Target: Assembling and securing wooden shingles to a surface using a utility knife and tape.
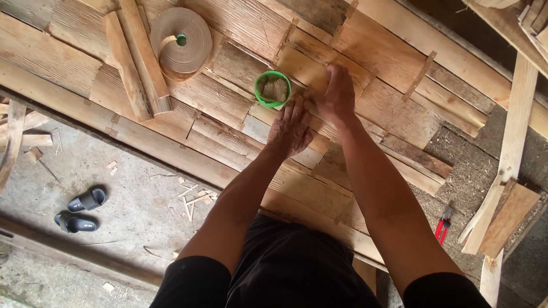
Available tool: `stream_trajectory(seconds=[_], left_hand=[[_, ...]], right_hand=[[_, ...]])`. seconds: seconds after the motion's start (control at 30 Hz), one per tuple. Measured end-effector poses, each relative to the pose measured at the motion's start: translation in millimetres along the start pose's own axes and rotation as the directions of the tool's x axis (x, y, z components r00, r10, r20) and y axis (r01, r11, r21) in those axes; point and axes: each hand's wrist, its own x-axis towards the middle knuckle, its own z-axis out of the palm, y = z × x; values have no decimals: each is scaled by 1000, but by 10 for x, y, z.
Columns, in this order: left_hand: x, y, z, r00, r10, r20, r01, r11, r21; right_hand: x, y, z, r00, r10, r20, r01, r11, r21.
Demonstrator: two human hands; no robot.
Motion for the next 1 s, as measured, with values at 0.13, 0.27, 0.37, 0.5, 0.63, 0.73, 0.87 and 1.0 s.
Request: stream_trajectory(seconds=[0.13, 0.27, 0.37, 0.5, 0.63, 0.73, 0.87, 1.0], left_hand=[[8, 4, -33, 999, 2, 36, -3, 1000, 13], [4, 5, -55, 1000, -3, 27, 4, 1000, -16], [-2, 42, -80, 1000, 4, -21, -4, 1000, 12], [6, 14, -31, 1000, -14, -15, 14, 1000, -28], [1, 5, -60, 998, -23, 52, 26, 998, -53], [-20, 7, 20, 1000, 8, -23, -8, 1000, 12], [-3, 24, -26, 1000, -7, -20, 7, 1000, 19], [-6, 52, -84, 997, -64, 32, 67, 995, -72]], right_hand=[[163, -173, -189, 939, 308, 155, -334, 924, 186], [276, -186, -198, 895, 404, 186, -424, 902, 79], [287, 39, 44, 896, 421, 141, -435, 896, 92], [195, -8, 41, 907, 409, 103, -420, 897, 138], [51, -143, -48, 985, 170, 1, -170, 985, 41], [-1, -137, -178, 997, 63, -41, -63, 998, 11], [-159, 86, -275, 973, 137, 186, -196, 917, 348], [-748, 169, -330, 970, 105, -218, 4, 894, 448]])
